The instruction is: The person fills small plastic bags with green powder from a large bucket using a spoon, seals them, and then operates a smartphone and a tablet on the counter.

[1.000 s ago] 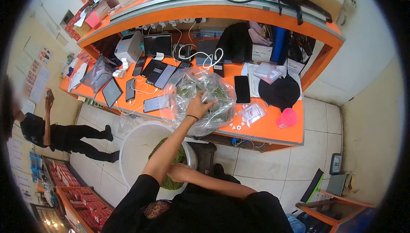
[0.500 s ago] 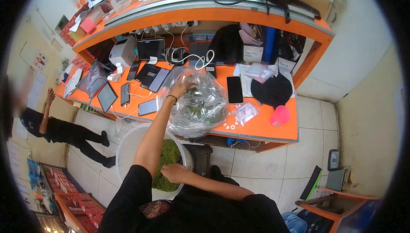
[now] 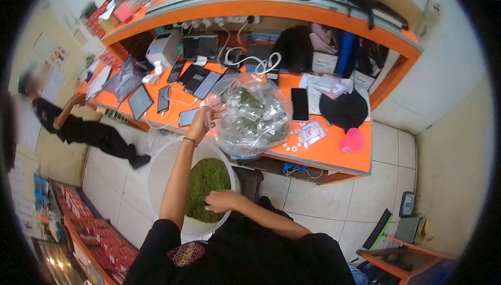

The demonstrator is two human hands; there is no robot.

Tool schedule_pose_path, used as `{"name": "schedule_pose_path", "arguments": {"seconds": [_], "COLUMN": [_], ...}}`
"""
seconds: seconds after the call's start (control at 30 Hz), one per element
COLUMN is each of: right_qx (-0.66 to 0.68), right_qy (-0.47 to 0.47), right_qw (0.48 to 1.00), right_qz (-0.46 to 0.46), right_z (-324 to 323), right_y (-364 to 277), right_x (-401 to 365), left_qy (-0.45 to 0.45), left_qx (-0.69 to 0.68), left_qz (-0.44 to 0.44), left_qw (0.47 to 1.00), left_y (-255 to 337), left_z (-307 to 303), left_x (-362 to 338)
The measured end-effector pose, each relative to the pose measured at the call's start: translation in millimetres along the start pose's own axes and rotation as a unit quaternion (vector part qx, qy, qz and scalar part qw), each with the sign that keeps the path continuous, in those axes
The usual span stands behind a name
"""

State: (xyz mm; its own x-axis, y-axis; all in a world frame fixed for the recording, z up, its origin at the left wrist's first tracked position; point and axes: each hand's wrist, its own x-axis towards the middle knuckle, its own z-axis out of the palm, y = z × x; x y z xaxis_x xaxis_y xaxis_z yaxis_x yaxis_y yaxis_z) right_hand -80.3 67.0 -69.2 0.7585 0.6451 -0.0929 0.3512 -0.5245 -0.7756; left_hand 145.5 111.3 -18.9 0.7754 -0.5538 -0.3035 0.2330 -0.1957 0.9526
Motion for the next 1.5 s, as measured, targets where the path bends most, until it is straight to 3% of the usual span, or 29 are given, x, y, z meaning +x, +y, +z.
{"name": "schedule_pose_path", "arguments": {"seconds": [0.07,0.1,0.2,0.27,0.3,0.33,0.4,0.53,0.6,0.67,0.73,0.93,1.0,1.03,1.07,1.13,1.17,1.2,1.23,1.3,1.37,1.5], "right_qx": [-0.004,-0.005,0.106,0.269,0.323,0.289,0.264,0.227,0.36,0.361,0.473,0.454,0.439,0.444,0.447,0.442,0.319,0.188,0.188,0.332,0.309,0.191], "right_qy": [-0.163,-0.181,0.06,0.178,0.198,0.291,0.27,0.211,0.211,0.175,0.126,0.063,0.063,0.107,0.151,0.161,0.19,0.214,0.214,0.2,0.211,0.22], "right_qw": [0.985,0.981,0.992,0.946,0.922,0.912,0.925,0.95,0.906,0.916,0.87,0.888,0.895,0.887,0.875,0.878,0.928,0.958,0.958,0.922,0.928,0.957], "right_qz": [-0.06,-0.072,-0.023,0.013,0.085,-0.003,-0.04,-0.038,-0.076,-0.025,0.063,0.036,0.039,0.072,0.105,0.087,0.037,-0.014,-0.013,0.001,0.0,-0.015], "right_z": [-1.9,1.0,5.4,-7.8,-2.2,0.2,-0.6,12.5,17.1,5.9,-0.5,4.2,6.0,4.3,2.4,1.1,2.9,4.6,8.0,16.3,19.5,11.1], "right_y": [-0.6,0.8,4.7,-14.7,-6.9,-8.5,-14.5,-26.3,-21.5,-25.2,-24.7,-9.2,-10.8,-13.8,-16.3,-17.3,-16.8,-16.1,-12.9,-5.7,-0.2,-11.1], "right_x": [4.4,7.8,19.6,18.5,28.5,37.1,42.5,50.1,53.6,42.4,36.8,35.0,34.3,34.4,34.8,34.8,34.8,34.8,35.7,39.4,40.2,35.6], "left_qy": [-0.134,-0.113,0.029,0.1,0.136,0.152,0.208,0.243,0.272,0.249,0.244,0.232,0.31,0.36,0.358,0.403,0.396,0.395,0.379,0.363,0.361,0.352], "left_qx": [-0.315,-0.322,-0.351,-0.3,-0.301,-0.306,-0.292,-0.281,-0.298,-0.36,-0.358,-0.375,-0.236,-0.148,-0.147,-0.091,-0.07,-0.07,-0.098,-0.126,-0.202,-0.182], "left_qz": [0.061,0.066,0.085,0.097,0.092,0.096,0.052,0.092,0.096,0.088,0.103,0.146,0.082,0.013,0.012,0.016,-0.01,-0.011,-0.004,0.003,0.019,0.093], "left_qw": [0.938,0.938,0.932,0.944,0.939,0.935,0.932,0.924,0.91,0.895,0.895,0.886,0.917,0.921,0.922,0.911,0.916,0.916,0.92,0.923,0.91,0.913], "left_y": [-14.3,-13.5,-24.7,-46.2,-61.8,-72.3,-86.3,-97.3,-106.3,-110.5,-125.7,-125.0,-135.5,-137.2,-140.4,-141.4,-143.1,-141.3,-139.4,-134.5,-128.8,-157.8], "left_z": [-23.8,-26.1,-25.8,-29.9,-30.4,-28.4,-19.2,11.2,10.9,8.9,6.7,18.5,15.5,12.2,11.3,11.4,11.4,12.6,14.1,17.2,19.9,15.2], "left_x": [-51.7,-82.4,-158.0,-193.3,-204.9,-217.4,-236.8,-255.9,-262.3,-271.7,-274.1,-276.5,-265.5,-265.9,-265.2,-263.9,-266.3,-266.7,-266.3,-267.7,-270.8,-262.6]}}
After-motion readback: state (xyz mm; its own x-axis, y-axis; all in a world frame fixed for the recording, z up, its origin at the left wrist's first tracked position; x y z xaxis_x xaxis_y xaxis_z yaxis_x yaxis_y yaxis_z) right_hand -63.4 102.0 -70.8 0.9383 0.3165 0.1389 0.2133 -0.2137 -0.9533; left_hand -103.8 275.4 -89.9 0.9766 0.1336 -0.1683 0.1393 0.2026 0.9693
